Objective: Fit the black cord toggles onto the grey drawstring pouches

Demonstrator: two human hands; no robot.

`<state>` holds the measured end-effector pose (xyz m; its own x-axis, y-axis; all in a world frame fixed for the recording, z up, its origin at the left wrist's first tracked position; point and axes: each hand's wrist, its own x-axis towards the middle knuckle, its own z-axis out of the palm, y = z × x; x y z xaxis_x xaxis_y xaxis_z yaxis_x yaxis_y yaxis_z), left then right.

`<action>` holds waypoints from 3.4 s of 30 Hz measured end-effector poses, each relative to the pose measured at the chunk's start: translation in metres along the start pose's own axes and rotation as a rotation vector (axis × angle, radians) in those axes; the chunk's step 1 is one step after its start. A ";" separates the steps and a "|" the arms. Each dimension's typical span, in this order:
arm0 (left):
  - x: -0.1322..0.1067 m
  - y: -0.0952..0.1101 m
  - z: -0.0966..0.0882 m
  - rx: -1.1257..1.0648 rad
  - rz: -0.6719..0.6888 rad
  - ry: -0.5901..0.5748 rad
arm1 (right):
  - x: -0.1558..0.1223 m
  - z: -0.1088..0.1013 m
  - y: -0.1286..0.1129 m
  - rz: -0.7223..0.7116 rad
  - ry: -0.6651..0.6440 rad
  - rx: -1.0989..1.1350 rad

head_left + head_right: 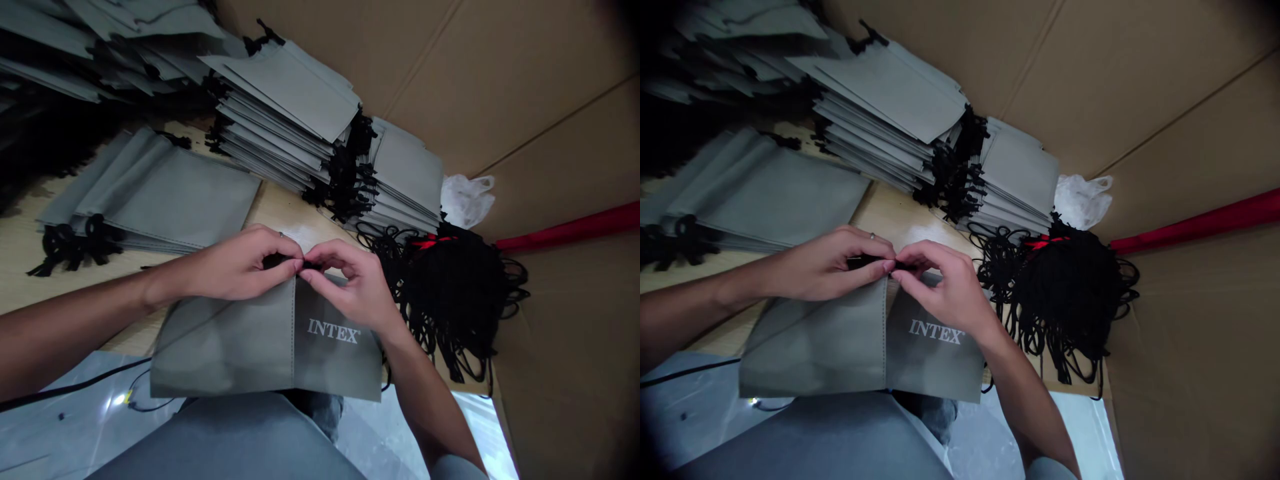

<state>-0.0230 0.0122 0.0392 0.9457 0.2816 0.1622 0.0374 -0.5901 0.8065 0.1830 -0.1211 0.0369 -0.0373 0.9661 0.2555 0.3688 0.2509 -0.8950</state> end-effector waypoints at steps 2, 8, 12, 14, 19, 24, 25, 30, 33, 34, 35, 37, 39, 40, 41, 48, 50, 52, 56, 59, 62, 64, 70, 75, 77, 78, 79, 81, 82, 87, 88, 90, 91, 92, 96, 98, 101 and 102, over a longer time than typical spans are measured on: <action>0.000 -0.002 0.002 0.058 0.013 0.014 | 0.000 0.001 0.001 -0.017 0.024 -0.077; -0.002 -0.003 0.007 0.120 -0.040 0.072 | -0.001 0.007 0.002 -0.018 0.004 -0.180; -0.002 -0.002 0.010 0.063 -0.140 0.156 | 0.000 0.013 0.002 -0.078 0.044 -0.237; -0.002 -0.001 0.013 0.041 -0.167 0.167 | -0.001 0.014 0.001 -0.083 0.054 -0.256; -0.001 0.001 0.017 0.110 -0.161 0.159 | -0.002 0.015 -0.001 -0.051 0.034 -0.224; 0.000 0.002 0.017 0.144 -0.119 0.163 | -0.002 0.014 0.005 0.114 -0.037 -0.046; 0.000 0.002 0.017 0.142 -0.107 0.157 | -0.002 0.013 0.006 0.134 -0.046 -0.014; 0.000 0.001 0.015 0.149 -0.128 0.148 | -0.004 0.015 0.010 0.103 0.014 0.038; 0.000 0.003 0.014 0.218 -0.184 0.098 | -0.005 0.018 0.007 0.050 0.023 -0.044; 0.000 0.004 0.014 0.247 -0.208 0.064 | -0.005 0.018 0.006 0.040 0.020 -0.074; -0.001 0.005 0.015 0.281 -0.231 0.032 | -0.005 0.019 0.005 0.031 0.016 -0.096; -0.001 0.006 0.017 0.373 -0.277 -0.030 | -0.004 0.019 0.003 0.015 0.008 -0.112; -0.002 0.006 0.021 0.482 -0.310 -0.076 | -0.004 0.019 0.002 0.006 -0.003 -0.119; -0.001 0.004 0.023 0.528 -0.314 -0.086 | -0.004 0.019 0.002 0.014 -0.009 -0.115; -0.001 0.003 0.025 0.560 -0.308 -0.088 | -0.004 0.019 0.003 0.031 -0.013 -0.100; -0.001 -0.003 0.024 0.335 -0.020 0.025 | 0.002 0.015 0.007 0.195 -0.017 0.313; -0.003 0.000 0.021 0.221 0.071 0.051 | 0.004 0.014 0.006 0.220 -0.026 0.408; -0.004 0.004 0.019 0.125 0.126 0.083 | 0.005 0.013 0.004 0.233 -0.041 0.472; -0.006 0.009 0.021 0.030 0.172 0.143 | 0.005 0.011 0.003 0.231 -0.055 0.540; -0.007 0.011 0.023 0.018 0.198 0.185 | 0.004 0.010 0.003 0.224 -0.069 0.561; -0.007 0.014 0.022 0.000 0.204 0.199 | 0.005 0.011 0.002 0.229 -0.080 0.559; -0.006 0.015 0.020 0.003 0.199 0.190 | 0.006 0.011 0.002 0.239 -0.083 0.536; -0.003 0.007 0.012 0.088 0.020 0.087 | 0.007 -0.002 0.008 0.177 -0.075 0.300; -0.002 0.002 0.004 0.094 -0.120 0.028 | 0.002 -0.012 0.019 0.128 -0.140 -0.351; -0.001 0.001 0.004 0.083 -0.162 0.013 | 0.001 -0.009 0.023 0.114 -0.214 -0.507; -0.001 0.000 0.004 0.077 -0.174 0.006 | 0.000 -0.007 0.024 0.112 -0.232 -0.544; 0.000 -0.002 0.004 0.073 -0.177 0.002 | 0.000 -0.006 0.025 0.115 -0.241 -0.559; 0.000 -0.007 0.006 0.073 -0.150 0.009 | 0.001 -0.006 0.025 0.129 -0.235 -0.537; -0.001 -0.009 0.007 0.077 -0.131 0.026 | 0.002 -0.008 0.025 0.145 -0.229 -0.497; -0.002 -0.020 0.011 0.029 -0.110 0.110 | 0.005 -0.020 0.018 0.207 -0.178 -0.257; -0.002 -0.021 0.011 0.001 -0.103 0.108 | 0.006 -0.022 0.017 0.201 -0.166 -0.246; -0.001 -0.022 0.011 -0.038 -0.076 0.093 | 0.006 -0.026 0.015 0.197 -0.156 -0.252; -0.001 -0.021 0.010 -0.038 -0.065 0.089 | 0.006 -0.027 0.015 0.204 -0.161 -0.259; -0.001 -0.021 0.010 -0.026 -0.057 0.092 | 0.005 -0.029 0.014 0.214 -0.168 -0.264; 0.000 -0.017 0.009 0.036 -0.039 0.153 | 0.004 -0.034 0.014 0.263 -0.191 -0.216; 0.000 -0.016 0.010 0.024 -0.039 0.162 | 0.004 -0.035 0.014 0.279 -0.197 -0.175; 0.001 -0.016 0.011 0.010 -0.026 0.163 | 0.004 -0.034 0.014 0.291 -0.193 -0.125; 0.001 -0.016 0.011 0.015 -0.020 0.164 | 0.004 -0.033 0.014 0.296 -0.192 -0.105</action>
<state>-0.0195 0.0137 0.0198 0.8794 0.4125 0.2378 0.0615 -0.5937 0.8023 0.2186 -0.1156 0.0373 -0.0846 0.9922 -0.0912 0.4830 -0.0393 -0.8747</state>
